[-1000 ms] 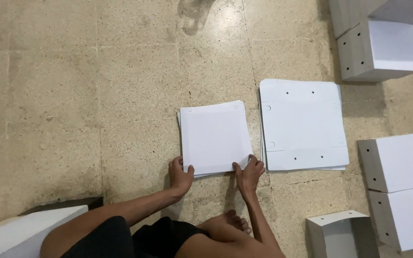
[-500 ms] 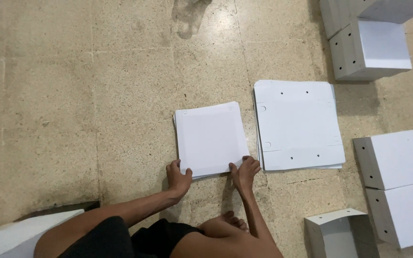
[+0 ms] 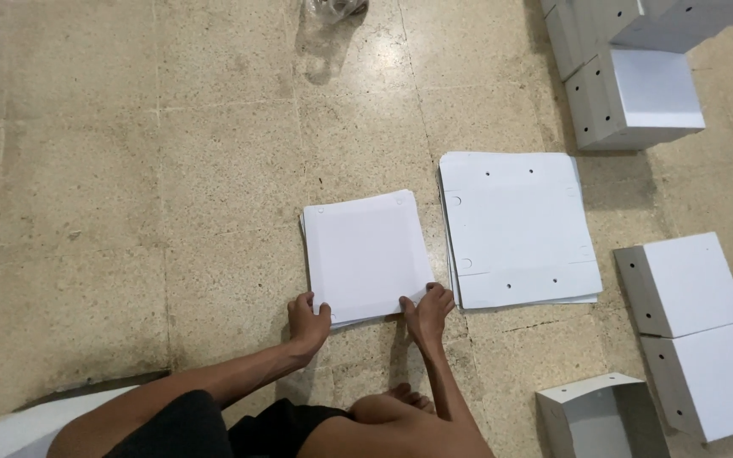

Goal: Assembling cardboard boxes by folding flat sheets and securing the flaps.

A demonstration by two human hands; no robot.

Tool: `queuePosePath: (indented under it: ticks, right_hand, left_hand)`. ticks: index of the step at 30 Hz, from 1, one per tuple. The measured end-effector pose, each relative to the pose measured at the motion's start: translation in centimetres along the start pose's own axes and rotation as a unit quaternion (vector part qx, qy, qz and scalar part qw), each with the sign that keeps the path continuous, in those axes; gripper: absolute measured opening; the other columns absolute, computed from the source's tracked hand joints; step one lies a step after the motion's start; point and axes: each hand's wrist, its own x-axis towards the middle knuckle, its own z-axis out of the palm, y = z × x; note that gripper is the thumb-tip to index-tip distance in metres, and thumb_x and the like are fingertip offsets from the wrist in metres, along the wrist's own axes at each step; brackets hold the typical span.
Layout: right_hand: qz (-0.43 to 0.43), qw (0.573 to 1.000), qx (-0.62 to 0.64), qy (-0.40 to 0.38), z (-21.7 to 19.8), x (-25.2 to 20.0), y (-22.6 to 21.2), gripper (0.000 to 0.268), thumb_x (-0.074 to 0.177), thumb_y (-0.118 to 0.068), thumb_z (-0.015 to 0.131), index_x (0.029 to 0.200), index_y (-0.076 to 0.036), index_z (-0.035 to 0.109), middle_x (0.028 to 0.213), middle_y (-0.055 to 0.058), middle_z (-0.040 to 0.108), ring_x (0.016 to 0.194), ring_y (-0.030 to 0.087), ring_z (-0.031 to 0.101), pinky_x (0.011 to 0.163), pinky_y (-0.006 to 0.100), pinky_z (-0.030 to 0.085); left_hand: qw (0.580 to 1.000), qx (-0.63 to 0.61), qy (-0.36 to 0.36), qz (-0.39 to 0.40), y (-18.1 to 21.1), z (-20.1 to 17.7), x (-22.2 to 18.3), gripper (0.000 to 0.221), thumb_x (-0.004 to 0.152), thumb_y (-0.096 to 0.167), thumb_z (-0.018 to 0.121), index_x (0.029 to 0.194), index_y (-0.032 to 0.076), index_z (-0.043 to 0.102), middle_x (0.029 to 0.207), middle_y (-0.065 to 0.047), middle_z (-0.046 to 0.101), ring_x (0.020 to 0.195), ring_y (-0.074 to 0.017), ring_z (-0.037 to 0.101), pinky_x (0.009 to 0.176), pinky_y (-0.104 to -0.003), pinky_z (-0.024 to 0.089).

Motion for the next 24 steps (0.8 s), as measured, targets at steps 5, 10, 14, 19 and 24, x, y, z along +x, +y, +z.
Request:
queuePosePath:
  ticks: [5,10,14,19,24]
  right_hand:
    - [0.016,1.000,0.017,-0.012,0.8,1.6,1.7,0.069,0.077,-0.027,0.086,0.122,-0.002,0.039,0.120,0.021,0.037,0.121,0.042,0.034,0.107,0.049,0.029]
    - [0.027,0.999,0.028,-0.008,1.6,3.2,3.5,0.079,0.065,-0.029,0.093,0.115,-0.006,0.036,0.119,0.022,0.037,0.119,0.044,0.036,0.107,0.053,0.029]
    - [0.005,1.000,0.000,-0.001,1.7,3.1,3.6,0.077,0.066,-0.031,0.093,0.110,-0.009,0.033,0.113,0.018,0.038,0.115,0.041,0.040,0.107,0.049,0.029]
    - [0.007,1.000,0.004,-0.003,1.7,3.1,3.6,0.075,0.069,-0.028,0.092,0.109,-0.010,0.032,0.114,0.018,0.037,0.116,0.041,0.039,0.107,0.048,0.028]
    - [0.023,1.000,0.010,-0.016,0.8,2.6,2.9,0.072,0.075,-0.033,0.088,0.111,-0.013,0.031,0.118,0.017,0.034,0.120,0.042,0.035,0.101,0.054,0.036]
  left_hand:
    - [1.000,-0.013,0.002,-0.003,0.2,-0.3,0.3,0.050,0.092,0.021,0.056,0.138,0.003,0.045,0.127,-0.015,0.046,0.123,-0.0312,0.055,0.094,-0.038,0.050]
    - [0.997,-0.064,-0.008,-0.030,-2.0,-0.2,3.7,0.054,0.089,0.031,0.059,0.134,0.004,0.045,0.122,-0.014,0.050,0.118,-0.0299,0.057,0.089,-0.040,0.050]
    - [0.999,-0.012,0.012,-0.027,-1.2,-0.7,3.5,0.050,0.088,0.039,0.064,0.126,0.007,0.055,0.113,-0.011,0.055,0.106,-0.0275,0.063,0.078,-0.038,0.055]
    - [0.995,-0.082,-0.057,0.023,1.7,-1.6,0.9,0.047,0.097,0.038,0.056,0.124,0.000,0.051,0.089,-0.011,0.058,0.064,-0.0182,0.063,0.052,-0.031,0.053]
    - [0.987,-0.076,-0.122,0.075,8.6,-5.2,-5.7,0.055,0.104,0.033,0.046,0.145,0.000,0.031,0.123,-0.027,0.065,0.110,-0.0295,0.064,0.076,-0.039,0.051]
